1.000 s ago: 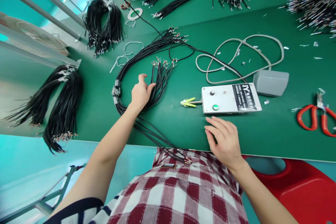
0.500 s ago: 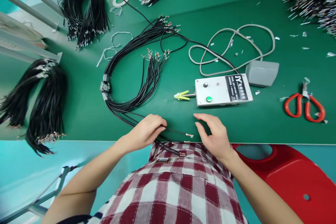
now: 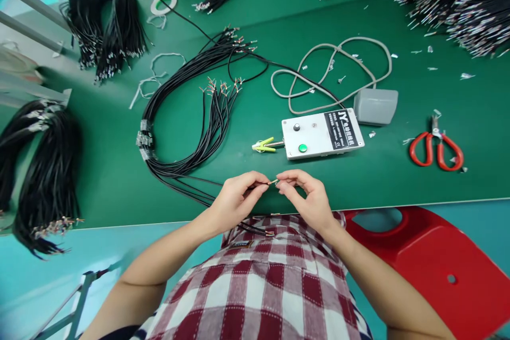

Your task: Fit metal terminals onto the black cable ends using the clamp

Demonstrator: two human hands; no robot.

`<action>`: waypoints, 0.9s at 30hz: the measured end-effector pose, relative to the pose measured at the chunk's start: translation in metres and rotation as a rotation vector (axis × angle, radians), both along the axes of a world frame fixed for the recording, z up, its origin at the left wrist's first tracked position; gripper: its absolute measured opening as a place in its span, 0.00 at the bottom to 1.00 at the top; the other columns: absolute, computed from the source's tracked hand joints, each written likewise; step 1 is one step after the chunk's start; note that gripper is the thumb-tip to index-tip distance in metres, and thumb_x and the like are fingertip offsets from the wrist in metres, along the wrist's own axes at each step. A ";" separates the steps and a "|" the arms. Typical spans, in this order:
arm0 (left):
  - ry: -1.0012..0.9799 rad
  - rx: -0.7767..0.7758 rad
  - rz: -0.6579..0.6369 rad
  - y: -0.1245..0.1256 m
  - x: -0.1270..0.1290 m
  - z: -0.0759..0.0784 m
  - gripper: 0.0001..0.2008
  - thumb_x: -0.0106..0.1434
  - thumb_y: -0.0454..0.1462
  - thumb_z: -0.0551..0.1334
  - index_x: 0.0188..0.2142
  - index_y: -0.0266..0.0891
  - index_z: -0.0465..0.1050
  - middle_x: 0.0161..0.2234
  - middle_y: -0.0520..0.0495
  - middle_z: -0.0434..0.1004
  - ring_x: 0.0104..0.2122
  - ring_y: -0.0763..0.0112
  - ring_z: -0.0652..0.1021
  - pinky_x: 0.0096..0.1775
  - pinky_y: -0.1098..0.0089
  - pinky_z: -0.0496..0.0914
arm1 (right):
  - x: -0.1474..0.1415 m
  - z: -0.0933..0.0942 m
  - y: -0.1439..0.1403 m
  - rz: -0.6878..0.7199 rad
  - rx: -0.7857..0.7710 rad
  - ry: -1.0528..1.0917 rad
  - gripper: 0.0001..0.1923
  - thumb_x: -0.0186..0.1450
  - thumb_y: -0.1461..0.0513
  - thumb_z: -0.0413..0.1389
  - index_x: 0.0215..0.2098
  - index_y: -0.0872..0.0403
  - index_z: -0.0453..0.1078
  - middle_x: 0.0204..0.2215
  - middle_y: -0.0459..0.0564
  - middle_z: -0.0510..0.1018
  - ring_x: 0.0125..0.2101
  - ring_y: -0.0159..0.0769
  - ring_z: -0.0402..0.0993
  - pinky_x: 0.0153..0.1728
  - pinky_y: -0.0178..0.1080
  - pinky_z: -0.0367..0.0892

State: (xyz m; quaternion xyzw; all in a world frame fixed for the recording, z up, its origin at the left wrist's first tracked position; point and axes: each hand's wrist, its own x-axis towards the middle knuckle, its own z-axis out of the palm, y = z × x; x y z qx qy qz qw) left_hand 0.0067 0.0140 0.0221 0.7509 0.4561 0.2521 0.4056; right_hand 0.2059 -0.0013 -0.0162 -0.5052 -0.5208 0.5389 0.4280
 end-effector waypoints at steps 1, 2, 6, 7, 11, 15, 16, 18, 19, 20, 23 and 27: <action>-0.011 -0.035 0.031 0.000 0.000 0.000 0.08 0.72 0.37 0.55 0.40 0.40 0.72 0.32 0.49 0.77 0.29 0.72 0.75 0.33 0.72 0.68 | -0.002 0.000 0.001 -0.010 0.016 -0.006 0.11 0.65 0.53 0.62 0.41 0.51 0.76 0.33 0.49 0.83 0.31 0.37 0.80 0.38 0.42 0.77; -0.016 -0.062 0.050 -0.001 0.000 -0.001 0.07 0.71 0.37 0.56 0.40 0.40 0.72 0.31 0.50 0.77 0.28 0.73 0.74 0.32 0.72 0.68 | -0.004 0.001 0.002 -0.023 0.036 -0.016 0.11 0.64 0.54 0.63 0.41 0.51 0.76 0.33 0.49 0.82 0.31 0.37 0.79 0.38 0.42 0.77; -0.023 -0.073 0.079 -0.002 0.002 -0.003 0.07 0.71 0.37 0.56 0.40 0.40 0.72 0.31 0.50 0.76 0.27 0.74 0.73 0.32 0.73 0.67 | -0.011 0.002 0.005 -0.061 0.080 -0.024 0.08 0.64 0.56 0.63 0.37 0.51 0.76 0.31 0.48 0.81 0.29 0.36 0.77 0.35 0.41 0.76; -0.021 -0.065 0.081 -0.003 0.002 -0.004 0.07 0.71 0.37 0.56 0.40 0.40 0.72 0.31 0.50 0.76 0.27 0.73 0.73 0.32 0.73 0.67 | -0.012 0.002 0.005 -0.063 0.081 -0.020 0.08 0.64 0.56 0.63 0.36 0.51 0.76 0.31 0.48 0.80 0.28 0.35 0.76 0.34 0.41 0.75; -0.023 -0.062 0.087 -0.003 0.002 -0.004 0.07 0.71 0.37 0.55 0.40 0.40 0.71 0.30 0.50 0.76 0.27 0.74 0.73 0.32 0.73 0.66 | -0.015 0.003 0.008 -0.075 0.064 0.013 0.08 0.64 0.55 0.62 0.34 0.51 0.76 0.29 0.47 0.80 0.26 0.34 0.75 0.33 0.40 0.75; -0.091 -0.155 0.121 -0.004 0.001 -0.007 0.07 0.72 0.39 0.55 0.39 0.40 0.70 0.26 0.53 0.71 0.26 0.75 0.71 0.31 0.73 0.65 | -0.021 0.002 0.008 -0.079 0.007 0.069 0.10 0.63 0.53 0.63 0.32 0.51 0.75 0.28 0.47 0.80 0.24 0.33 0.74 0.31 0.39 0.74; -0.127 -0.187 0.140 -0.004 0.001 -0.009 0.07 0.72 0.39 0.54 0.41 0.40 0.69 0.25 0.54 0.70 0.25 0.75 0.70 0.31 0.73 0.65 | -0.024 0.002 0.008 -0.076 -0.020 0.094 0.11 0.63 0.53 0.63 0.32 0.52 0.74 0.28 0.47 0.79 0.24 0.32 0.73 0.30 0.39 0.74; -0.216 -0.246 0.174 -0.004 0.000 -0.013 0.08 0.72 0.39 0.54 0.47 0.40 0.68 0.24 0.55 0.68 0.25 0.75 0.69 0.30 0.73 0.64 | -0.030 0.002 0.007 -0.072 -0.085 0.160 0.13 0.63 0.51 0.63 0.31 0.52 0.74 0.27 0.46 0.78 0.22 0.31 0.72 0.28 0.37 0.72; -0.261 -0.271 0.184 -0.003 0.000 -0.015 0.10 0.72 0.39 0.53 0.50 0.39 0.67 0.24 0.55 0.67 0.25 0.75 0.68 0.30 0.73 0.64 | -0.034 0.001 0.006 -0.070 -0.117 0.198 0.13 0.62 0.51 0.63 0.31 0.52 0.73 0.26 0.45 0.77 0.22 0.31 0.71 0.28 0.37 0.72; -0.304 -0.297 0.186 -0.003 0.000 -0.016 0.13 0.72 0.39 0.53 0.53 0.39 0.66 0.23 0.56 0.66 0.24 0.75 0.68 0.29 0.73 0.63 | -0.037 0.000 0.006 -0.069 -0.144 0.233 0.13 0.62 0.51 0.63 0.30 0.52 0.73 0.25 0.45 0.77 0.22 0.30 0.71 0.27 0.36 0.71; -0.416 -0.410 0.163 0.001 -0.001 -0.015 0.17 0.72 0.41 0.54 0.56 0.37 0.67 0.22 0.56 0.62 0.22 0.76 0.64 0.25 0.74 0.60 | -0.043 -0.002 0.006 -0.066 -0.188 0.307 0.12 0.62 0.52 0.64 0.29 0.52 0.73 0.24 0.44 0.76 0.22 0.29 0.69 0.28 0.35 0.70; -0.559 -0.548 0.161 0.005 -0.001 -0.012 0.16 0.68 0.44 0.60 0.50 0.38 0.70 0.27 0.55 0.65 0.17 0.82 0.61 0.19 0.75 0.54 | -0.042 -0.001 0.008 -0.066 -0.207 0.304 0.12 0.61 0.53 0.64 0.29 0.52 0.73 0.24 0.43 0.75 0.22 0.29 0.69 0.29 0.35 0.69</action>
